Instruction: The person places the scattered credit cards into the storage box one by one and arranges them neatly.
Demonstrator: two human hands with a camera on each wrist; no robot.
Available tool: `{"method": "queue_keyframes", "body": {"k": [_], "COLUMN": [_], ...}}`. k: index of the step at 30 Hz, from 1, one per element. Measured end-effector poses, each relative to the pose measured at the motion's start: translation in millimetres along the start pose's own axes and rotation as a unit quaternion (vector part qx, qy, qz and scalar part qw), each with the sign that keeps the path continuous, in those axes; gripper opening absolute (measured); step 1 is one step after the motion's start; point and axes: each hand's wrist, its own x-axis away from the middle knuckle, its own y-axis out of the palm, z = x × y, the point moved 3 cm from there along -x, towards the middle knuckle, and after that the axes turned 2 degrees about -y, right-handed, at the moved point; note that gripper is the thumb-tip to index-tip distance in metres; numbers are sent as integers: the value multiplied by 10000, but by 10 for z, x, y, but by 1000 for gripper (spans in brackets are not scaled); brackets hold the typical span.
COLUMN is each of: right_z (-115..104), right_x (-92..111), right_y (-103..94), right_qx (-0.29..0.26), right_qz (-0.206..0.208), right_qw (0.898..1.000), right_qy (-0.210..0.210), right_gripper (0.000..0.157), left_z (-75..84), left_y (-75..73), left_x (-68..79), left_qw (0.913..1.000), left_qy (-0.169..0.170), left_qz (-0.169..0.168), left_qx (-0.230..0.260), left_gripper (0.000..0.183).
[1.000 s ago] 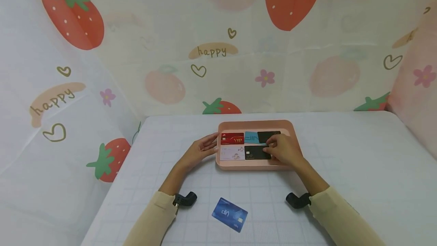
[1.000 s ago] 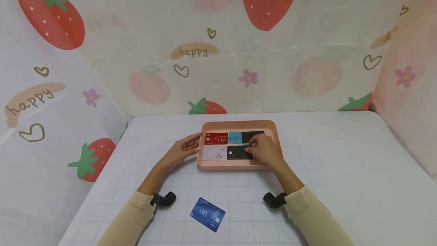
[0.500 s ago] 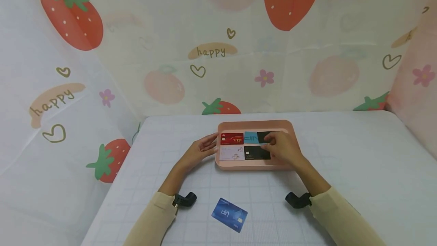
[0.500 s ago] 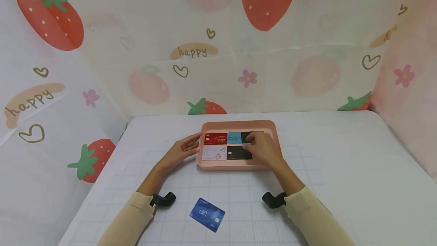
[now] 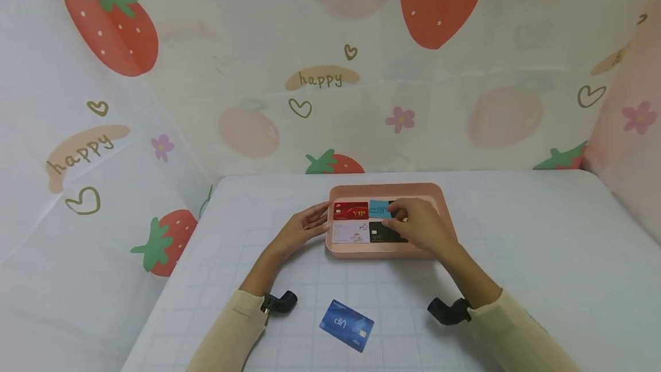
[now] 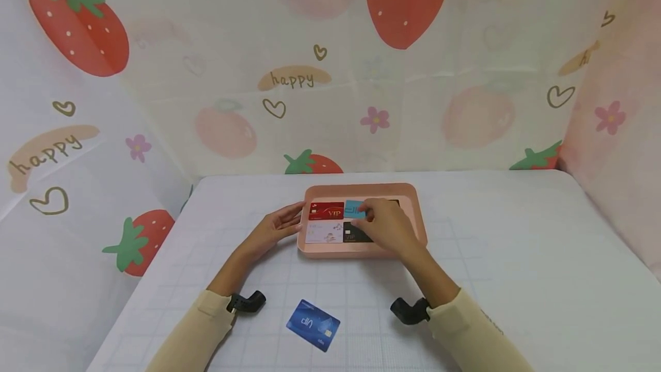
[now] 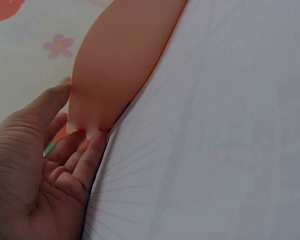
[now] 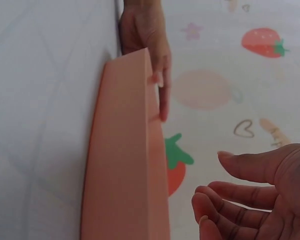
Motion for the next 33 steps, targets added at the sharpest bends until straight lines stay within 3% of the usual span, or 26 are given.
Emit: {"method": "queue_keyframes", "body": {"k": [13,21,33], "right_z": [-298,-453,-491], "right_x": [143,210,425], "right_y": [103,193,341], "right_qx": [379,343,531], "right_qz": [-14,-160,-521], "right_qw": [9981,9966,9952], "right_qy": [-482,-736,-643], "right_gripper": [32,32,40], "left_z": [-2,-26,-12], "left_y": [-17,-65,-25], "left_x": [-17,-6,-21], "left_qw": [9998,9999,9997], "left_qy": [125,66,151], "left_qz": [-11,43,-92], "left_qx": [125,-98,-167], "left_gripper": [63,63,64]}}
